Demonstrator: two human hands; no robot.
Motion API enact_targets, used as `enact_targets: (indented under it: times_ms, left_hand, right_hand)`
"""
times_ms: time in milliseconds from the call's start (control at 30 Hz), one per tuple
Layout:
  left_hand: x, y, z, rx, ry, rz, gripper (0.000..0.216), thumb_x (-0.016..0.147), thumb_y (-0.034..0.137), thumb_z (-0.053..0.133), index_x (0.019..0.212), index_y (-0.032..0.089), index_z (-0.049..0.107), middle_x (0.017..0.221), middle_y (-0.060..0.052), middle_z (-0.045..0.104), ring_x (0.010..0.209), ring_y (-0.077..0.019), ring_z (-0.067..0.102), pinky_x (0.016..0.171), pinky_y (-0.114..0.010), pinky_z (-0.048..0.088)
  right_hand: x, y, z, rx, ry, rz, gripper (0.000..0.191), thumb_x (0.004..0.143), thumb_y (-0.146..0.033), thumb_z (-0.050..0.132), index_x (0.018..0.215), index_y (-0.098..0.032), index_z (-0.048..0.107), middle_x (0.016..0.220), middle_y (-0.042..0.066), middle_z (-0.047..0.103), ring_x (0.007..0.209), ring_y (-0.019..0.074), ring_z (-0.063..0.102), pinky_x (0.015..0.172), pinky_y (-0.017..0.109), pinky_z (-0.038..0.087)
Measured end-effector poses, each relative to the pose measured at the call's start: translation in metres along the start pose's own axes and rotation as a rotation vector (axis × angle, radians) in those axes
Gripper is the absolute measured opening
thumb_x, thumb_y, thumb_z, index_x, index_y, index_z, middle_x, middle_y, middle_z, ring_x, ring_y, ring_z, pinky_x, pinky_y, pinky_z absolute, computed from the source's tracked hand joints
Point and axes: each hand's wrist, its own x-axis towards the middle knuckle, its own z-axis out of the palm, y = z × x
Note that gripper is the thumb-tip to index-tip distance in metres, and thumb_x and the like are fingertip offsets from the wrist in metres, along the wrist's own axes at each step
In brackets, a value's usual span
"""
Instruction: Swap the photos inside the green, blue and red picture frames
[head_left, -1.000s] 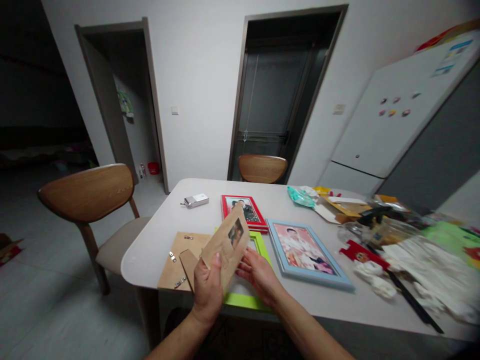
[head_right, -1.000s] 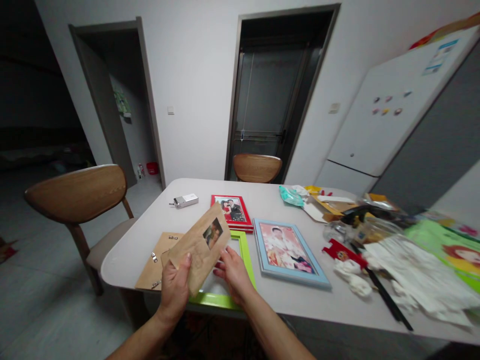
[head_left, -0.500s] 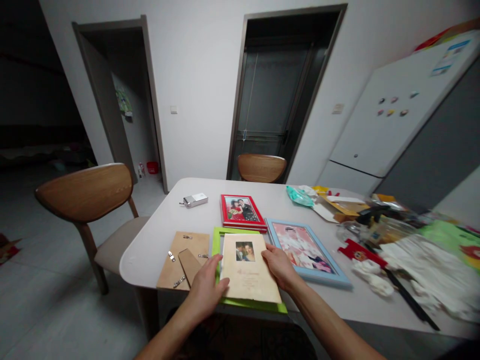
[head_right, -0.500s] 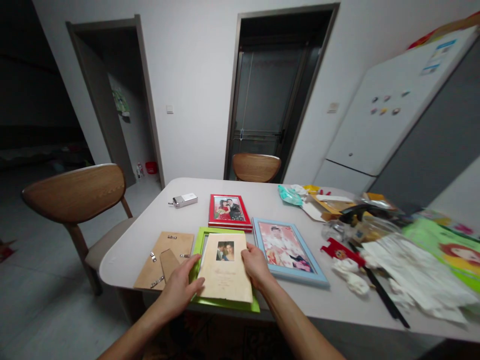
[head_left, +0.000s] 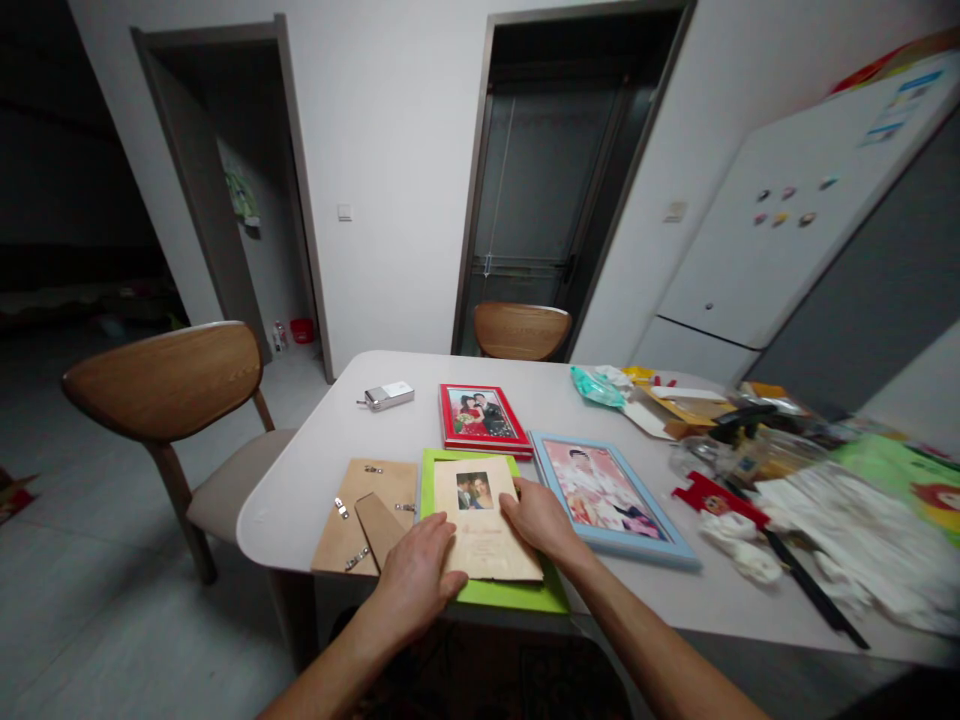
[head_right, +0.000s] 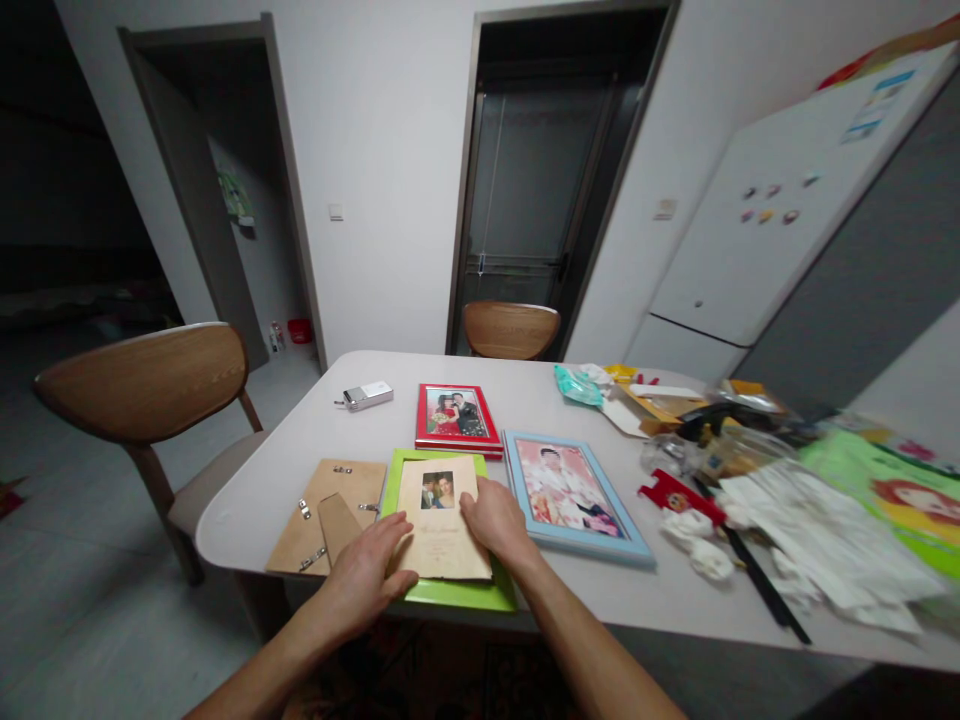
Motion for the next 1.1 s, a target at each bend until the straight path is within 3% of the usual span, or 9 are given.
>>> enact_targets:
  times_ms: [167,333,433,500,600,700,833,967,1100]
  left_hand:
    - [-0.006,-0.004,-0.006,-0.069,0.023,0.023,0.05,0.066,0.025,0.056,0.114,0.017,0.046,0.127,-0.012,0.042,0.116,-0.0212,0.038,0.098,-0.037,0.029]
    - [-0.029,-0.038,-0.029,0.01,0.072,-0.034,0.064,0.059,0.029,0.063,0.118,0.02,0.041,0.131,-0.012,0.035,0.122,-0.0249,0.028,0.1,-0.046,0.019]
    - [-0.043,-0.067,-0.04,0.106,0.085,-0.166,0.068,0.055,0.027,0.065,0.118,0.021,0.041,0.132,-0.013,0.033,0.123,-0.0285,0.025,0.098,-0.051,0.017]
    - [-0.049,-0.084,-0.042,0.147,0.129,-0.205,0.065,0.056,0.024,0.064,0.117,0.02,0.041,0.131,-0.013,0.034,0.122,-0.0275,0.027,0.097,-0.048,0.021]
    - [-0.052,-0.101,-0.039,0.161,0.191,-0.172,0.057,0.059,0.022,0.062,0.113,0.018,0.045,0.128,-0.013,0.039,0.118,-0.0249,0.035,0.097,-0.042,0.028]
    - [-0.052,-0.109,-0.037,0.153,0.24,-0.124,0.051,0.06,0.025,0.063,0.109,0.018,0.049,0.122,-0.011,0.047,0.113,-0.0243,0.041,0.095,-0.04,0.032]
    - [-0.048,-0.105,-0.044,0.133,0.326,-0.108,0.048,0.06,0.029,0.065,0.104,0.018,0.052,0.115,-0.01,0.052,0.108,-0.0246,0.047,0.092,-0.039,0.037]
    - [-0.039,-0.082,-0.05,0.122,0.436,-0.038,0.045,0.064,0.029,0.062,0.107,0.018,0.05,0.116,-0.011,0.051,0.109,-0.0243,0.045,0.094,-0.041,0.036]
    - [-0.024,-0.048,-0.035,0.035,0.359,0.037,0.053,0.064,0.026,0.062,0.113,0.017,0.045,0.123,-0.013,0.045,0.114,-0.0236,0.04,0.096,-0.041,0.033]
  right_hand:
    - [-0.004,0.001,0.0,-0.201,0.017,0.012,0.034,0.073,-0.039,0.043,0.09,-0.013,0.057,0.087,0.014,0.06,0.076,0.0216,0.057,0.061,0.028,0.036]
    - [-0.013,-0.006,0.0,-0.094,0.046,-0.109,0.038,0.077,-0.037,0.041,0.104,-0.014,0.052,0.092,0.013,0.057,0.077,0.0198,0.055,0.062,0.027,0.037]
    - [-0.027,-0.032,0.004,0.036,0.012,-0.302,0.034,0.077,-0.032,0.042,0.106,-0.016,0.052,0.094,0.01,0.056,0.08,0.0172,0.053,0.068,0.026,0.037]
    - [-0.038,-0.057,0.009,0.073,-0.029,-0.446,0.033,0.076,-0.032,0.045,0.103,-0.017,0.054,0.092,0.009,0.056,0.084,0.0179,0.05,0.073,0.028,0.035]
    - [-0.054,-0.093,0.023,0.047,-0.073,-0.582,0.038,0.071,-0.043,0.049,0.1,-0.02,0.055,0.088,0.008,0.057,0.086,0.0214,0.047,0.075,0.033,0.034]
    - [-0.061,-0.116,0.038,0.027,-0.076,-0.604,0.044,0.061,-0.047,0.057,0.097,-0.02,0.054,0.087,0.008,0.055,0.085,0.0237,0.046,0.074,0.037,0.033]
    - [-0.059,-0.124,0.041,0.231,-0.069,-0.562,0.045,0.06,-0.027,0.059,0.103,-0.02,0.05,0.09,0.006,0.05,0.084,0.0196,0.046,0.074,0.032,0.036]
    - [-0.059,-0.112,0.015,0.434,-0.017,-0.607,0.047,0.059,-0.013,0.053,0.105,-0.02,0.048,0.095,0.005,0.048,0.087,0.0167,0.046,0.077,0.029,0.038]
    - [-0.066,-0.077,-0.008,0.457,-0.032,-0.56,0.047,0.057,-0.011,0.051,0.104,-0.019,0.051,0.096,0.006,0.052,0.089,0.018,0.048,0.082,0.033,0.038]
